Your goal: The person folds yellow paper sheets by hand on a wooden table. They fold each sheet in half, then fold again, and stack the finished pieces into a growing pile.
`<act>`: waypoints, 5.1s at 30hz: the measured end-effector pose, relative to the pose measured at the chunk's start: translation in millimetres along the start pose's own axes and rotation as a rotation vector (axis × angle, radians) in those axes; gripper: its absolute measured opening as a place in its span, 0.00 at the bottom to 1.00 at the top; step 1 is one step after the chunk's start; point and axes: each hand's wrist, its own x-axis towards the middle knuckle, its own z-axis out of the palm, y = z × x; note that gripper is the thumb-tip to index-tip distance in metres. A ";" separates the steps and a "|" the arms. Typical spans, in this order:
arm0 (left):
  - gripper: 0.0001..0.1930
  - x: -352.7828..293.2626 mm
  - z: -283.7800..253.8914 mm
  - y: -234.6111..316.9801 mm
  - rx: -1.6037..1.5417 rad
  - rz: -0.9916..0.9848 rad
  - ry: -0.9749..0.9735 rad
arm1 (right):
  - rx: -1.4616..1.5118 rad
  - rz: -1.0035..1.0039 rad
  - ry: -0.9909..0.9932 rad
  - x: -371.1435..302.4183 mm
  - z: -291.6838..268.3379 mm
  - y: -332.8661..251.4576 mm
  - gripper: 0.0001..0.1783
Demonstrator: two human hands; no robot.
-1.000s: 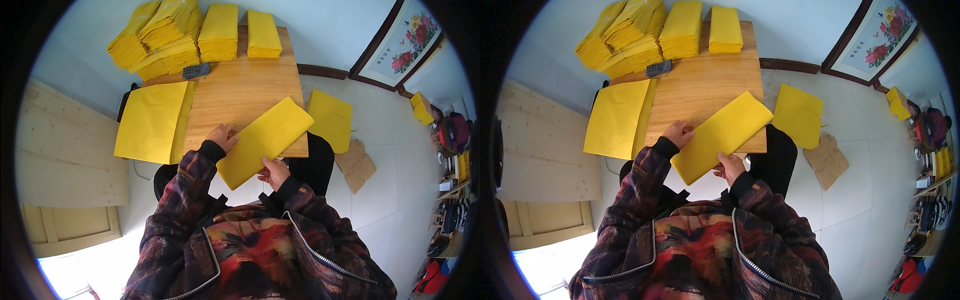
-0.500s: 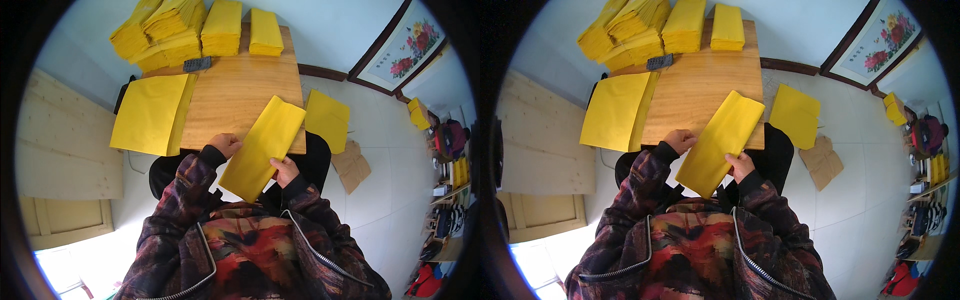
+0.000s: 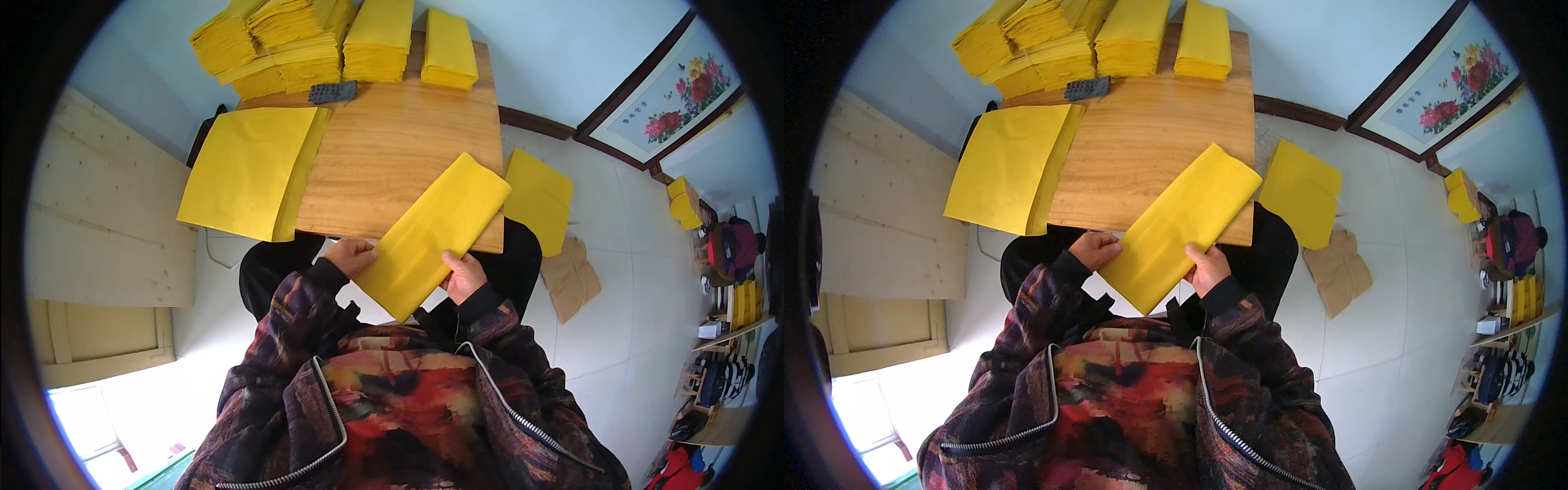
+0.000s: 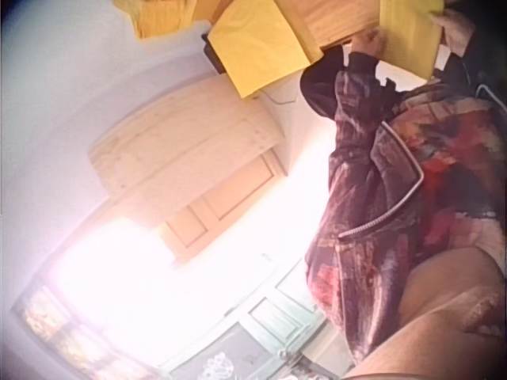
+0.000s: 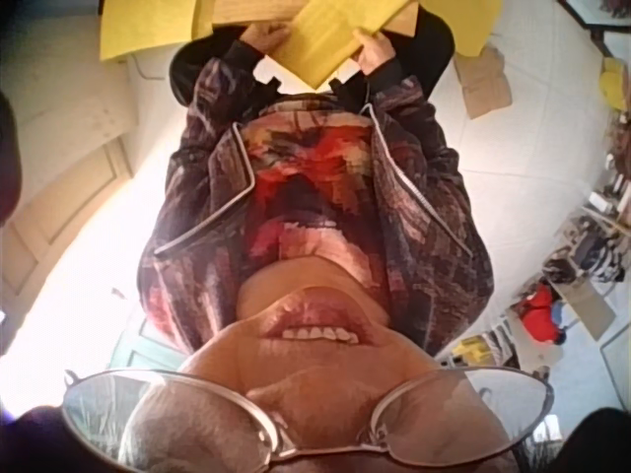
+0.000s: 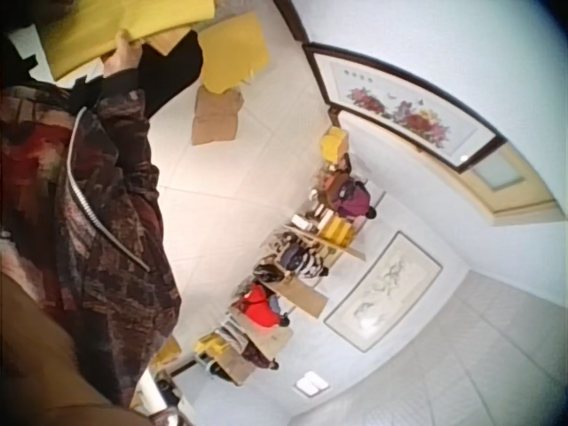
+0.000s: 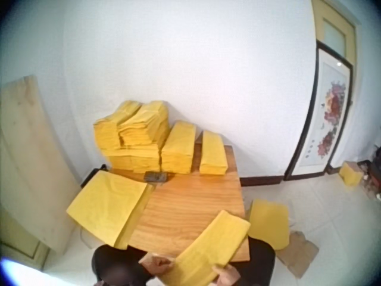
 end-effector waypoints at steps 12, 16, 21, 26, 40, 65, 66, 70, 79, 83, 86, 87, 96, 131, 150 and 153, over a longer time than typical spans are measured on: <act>0.10 4.0 -39.7 17.2 0.006 0.040 0.121 | -0.188 0.261 -0.191 3.3 -11.0 -9.6 0.14; 0.14 25.9 -60.9 39.2 0.401 0.064 0.167 | -0.270 0.296 -0.215 3.2 -7.7 -6.4 0.14; 0.16 65.4 -83.0 44.8 0.592 0.065 0.134 | -0.267 0.303 -0.255 5.0 -6.9 -4.0 0.16; 0.13 84.2 -88.8 42.2 0.702 0.182 0.063 | -0.257 0.295 -0.218 6.4 -9.1 -8.8 0.18; 0.13 72.6 -78.9 19.3 0.202 0.065 -0.166 | -0.149 0.253 -0.146 9.8 -2.0 -5.0 0.22; 0.16 57.4 -41.8 123.3 -0.450 0.254 -0.309 | -0.432 -0.255 -0.075 -6.6 47.1 -42.2 0.11; 0.15 49.9 -50.2 137.3 -0.434 0.322 -0.264 | -0.565 -0.279 -0.053 -2.9 57.1 -62.1 0.11; 0.14 27.3 -78.2 193.4 -0.466 0.705 -0.049 | -0.773 -0.831 -0.200 3.9 109.1 -141.6 0.04; 0.15 38.8 -73.2 171.4 -0.531 0.749 0.045 | -0.827 -0.784 -0.189 27.7 123.8 -157.2 0.07; 0.15 59.5 -60.3 145.9 -0.552 0.616 0.014 | -0.911 -0.738 -0.143 52.9 101.5 -136.6 0.09; 0.14 62.2 -63.7 142.3 -0.545 0.627 0.002 | -0.891 -0.821 -0.216 56.8 94.8 -137.2 0.09; 0.14 62.1 -66.7 142.2 -0.557 0.620 -0.002 | -0.882 -0.807 -0.204 57.6 95.2 -138.3 0.09; 0.12 71.6 -60.1 131.2 -0.449 0.499 0.115 | -0.914 -0.709 -0.142 56.4 98.3 -125.9 0.05; 0.36 44.6 48.0 84.2 1.036 0.502 0.145 | -1.898 -0.991 -0.155 114.6 46.3 -110.5 0.27; 0.31 43.4 7.9 85.5 0.762 0.439 0.144 | -1.336 -0.966 0.153 123.5 44.3 -122.9 0.27; 0.31 60.6 -2.3 82.3 0.753 0.417 0.192 | -1.277 -0.919 0.133 96.2 49.7 -86.4 0.28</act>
